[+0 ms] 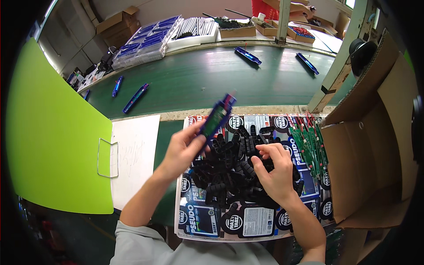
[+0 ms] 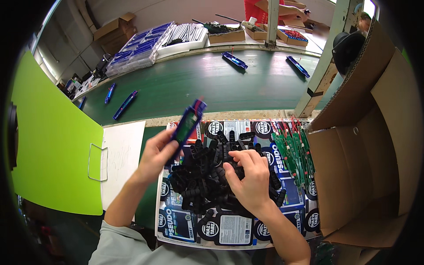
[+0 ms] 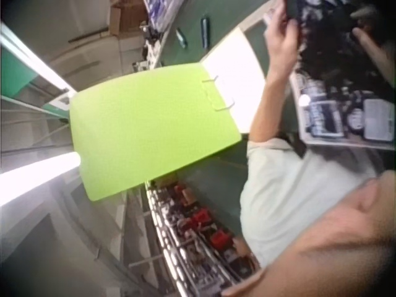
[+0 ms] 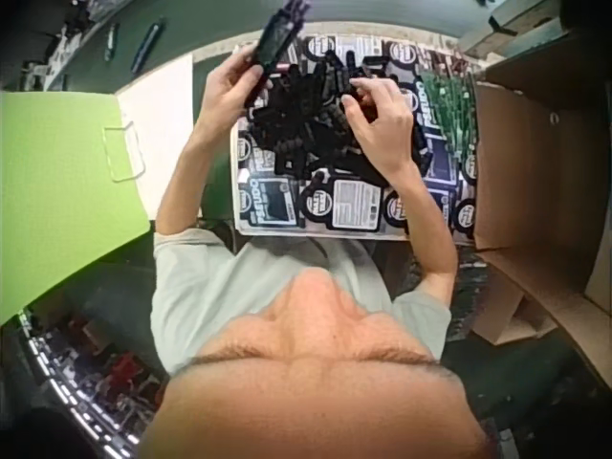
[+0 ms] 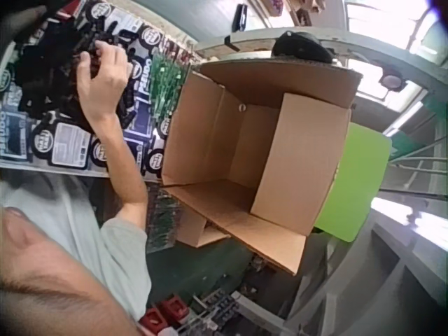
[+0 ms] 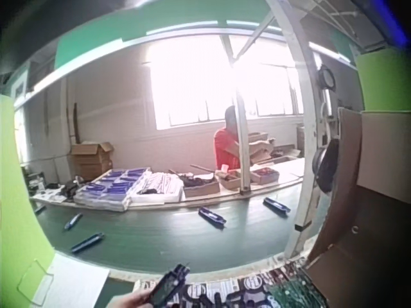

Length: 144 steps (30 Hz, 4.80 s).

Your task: Assembling printed circuit boards (PCBs) into plastic housings and sorting electronic components on an assembly line.

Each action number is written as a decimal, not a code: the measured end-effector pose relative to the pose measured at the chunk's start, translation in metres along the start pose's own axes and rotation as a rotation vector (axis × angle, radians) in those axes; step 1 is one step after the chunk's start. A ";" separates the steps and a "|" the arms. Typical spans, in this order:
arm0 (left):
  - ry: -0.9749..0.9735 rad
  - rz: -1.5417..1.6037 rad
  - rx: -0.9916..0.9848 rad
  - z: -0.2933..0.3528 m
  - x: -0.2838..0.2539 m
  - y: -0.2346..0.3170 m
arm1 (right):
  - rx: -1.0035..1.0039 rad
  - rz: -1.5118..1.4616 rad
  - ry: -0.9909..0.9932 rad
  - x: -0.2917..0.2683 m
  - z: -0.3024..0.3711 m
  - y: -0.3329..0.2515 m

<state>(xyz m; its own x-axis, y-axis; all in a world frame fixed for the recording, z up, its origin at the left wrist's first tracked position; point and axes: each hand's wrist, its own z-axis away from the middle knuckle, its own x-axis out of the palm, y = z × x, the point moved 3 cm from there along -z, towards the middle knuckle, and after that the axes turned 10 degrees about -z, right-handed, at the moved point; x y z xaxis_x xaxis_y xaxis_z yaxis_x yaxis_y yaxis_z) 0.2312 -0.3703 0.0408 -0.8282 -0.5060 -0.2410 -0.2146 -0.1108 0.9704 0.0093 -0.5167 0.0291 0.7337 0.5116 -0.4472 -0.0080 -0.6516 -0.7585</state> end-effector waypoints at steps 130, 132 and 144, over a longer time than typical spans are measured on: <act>-0.365 -0.676 0.520 -0.009 0.018 -0.025 | -0.160 0.136 -0.118 0.016 0.001 0.005; -0.384 -0.730 0.535 -0.010 0.023 -0.029 | -0.152 0.131 -0.101 0.015 0.003 0.009; -0.323 -0.887 0.487 -0.005 0.029 -0.038 | -0.218 0.136 0.045 0.024 0.007 0.024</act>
<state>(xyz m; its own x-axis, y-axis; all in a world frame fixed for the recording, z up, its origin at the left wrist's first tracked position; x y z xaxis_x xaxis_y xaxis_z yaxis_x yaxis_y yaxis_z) 0.2177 -0.3848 -0.0032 -0.3566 -0.1526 -0.9217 -0.9342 0.0616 0.3513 0.0221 -0.5168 -0.0031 0.7655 0.3884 -0.5130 0.0343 -0.8208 -0.5701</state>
